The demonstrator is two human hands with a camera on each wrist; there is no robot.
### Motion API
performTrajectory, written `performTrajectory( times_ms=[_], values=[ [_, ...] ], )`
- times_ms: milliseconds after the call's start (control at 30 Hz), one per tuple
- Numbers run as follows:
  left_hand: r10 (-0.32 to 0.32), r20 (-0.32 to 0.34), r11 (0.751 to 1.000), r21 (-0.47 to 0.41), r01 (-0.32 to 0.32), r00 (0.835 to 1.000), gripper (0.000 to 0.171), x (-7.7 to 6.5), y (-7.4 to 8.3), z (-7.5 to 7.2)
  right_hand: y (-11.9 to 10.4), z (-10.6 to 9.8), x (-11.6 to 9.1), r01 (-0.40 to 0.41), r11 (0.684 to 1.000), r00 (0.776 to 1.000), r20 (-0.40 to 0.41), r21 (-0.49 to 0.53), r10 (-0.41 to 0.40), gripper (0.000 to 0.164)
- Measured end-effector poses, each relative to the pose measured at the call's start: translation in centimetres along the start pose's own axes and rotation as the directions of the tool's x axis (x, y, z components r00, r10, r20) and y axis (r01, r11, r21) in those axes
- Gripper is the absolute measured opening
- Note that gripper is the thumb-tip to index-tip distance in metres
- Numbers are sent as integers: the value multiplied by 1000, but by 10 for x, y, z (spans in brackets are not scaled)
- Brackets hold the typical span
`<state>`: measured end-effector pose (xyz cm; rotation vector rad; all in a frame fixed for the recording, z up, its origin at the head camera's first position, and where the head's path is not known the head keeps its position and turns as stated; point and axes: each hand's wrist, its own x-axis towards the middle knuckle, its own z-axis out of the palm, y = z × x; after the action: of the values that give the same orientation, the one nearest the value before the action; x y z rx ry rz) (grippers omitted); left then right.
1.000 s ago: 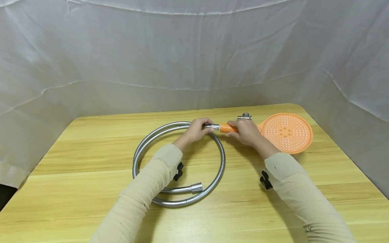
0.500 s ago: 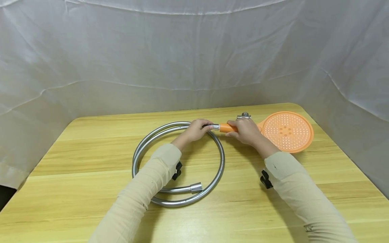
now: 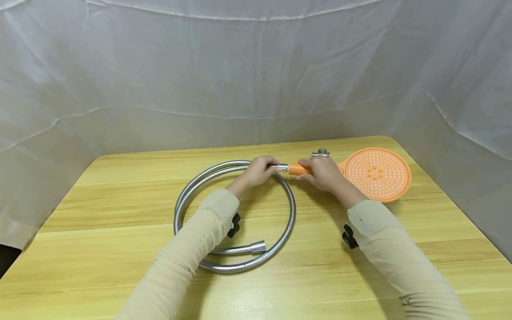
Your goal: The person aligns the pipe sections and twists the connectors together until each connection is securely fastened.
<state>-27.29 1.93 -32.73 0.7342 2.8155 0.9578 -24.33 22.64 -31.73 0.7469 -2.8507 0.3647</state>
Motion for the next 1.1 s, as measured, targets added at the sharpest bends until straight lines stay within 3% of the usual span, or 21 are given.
performTrajectory(
  times_ms=[500, 800, 1100],
  values=[
    [22, 7, 999, -31, -22, 1000, 32, -2, -3, -1, -1, -1, 1, 1, 1000, 1000, -2, 0, -1, 40],
    [31, 33, 998, 44, -32, 999, 31, -2, 0, -2, -1, -3, 2, 13, 1000, 1000, 3, -10, -13, 34],
    [6, -1, 1000, 25, -6, 1000, 28, -1, 0, 0, -1, -2, 2, 13, 1000, 1000, 2, -2, -13, 36]
  ],
)
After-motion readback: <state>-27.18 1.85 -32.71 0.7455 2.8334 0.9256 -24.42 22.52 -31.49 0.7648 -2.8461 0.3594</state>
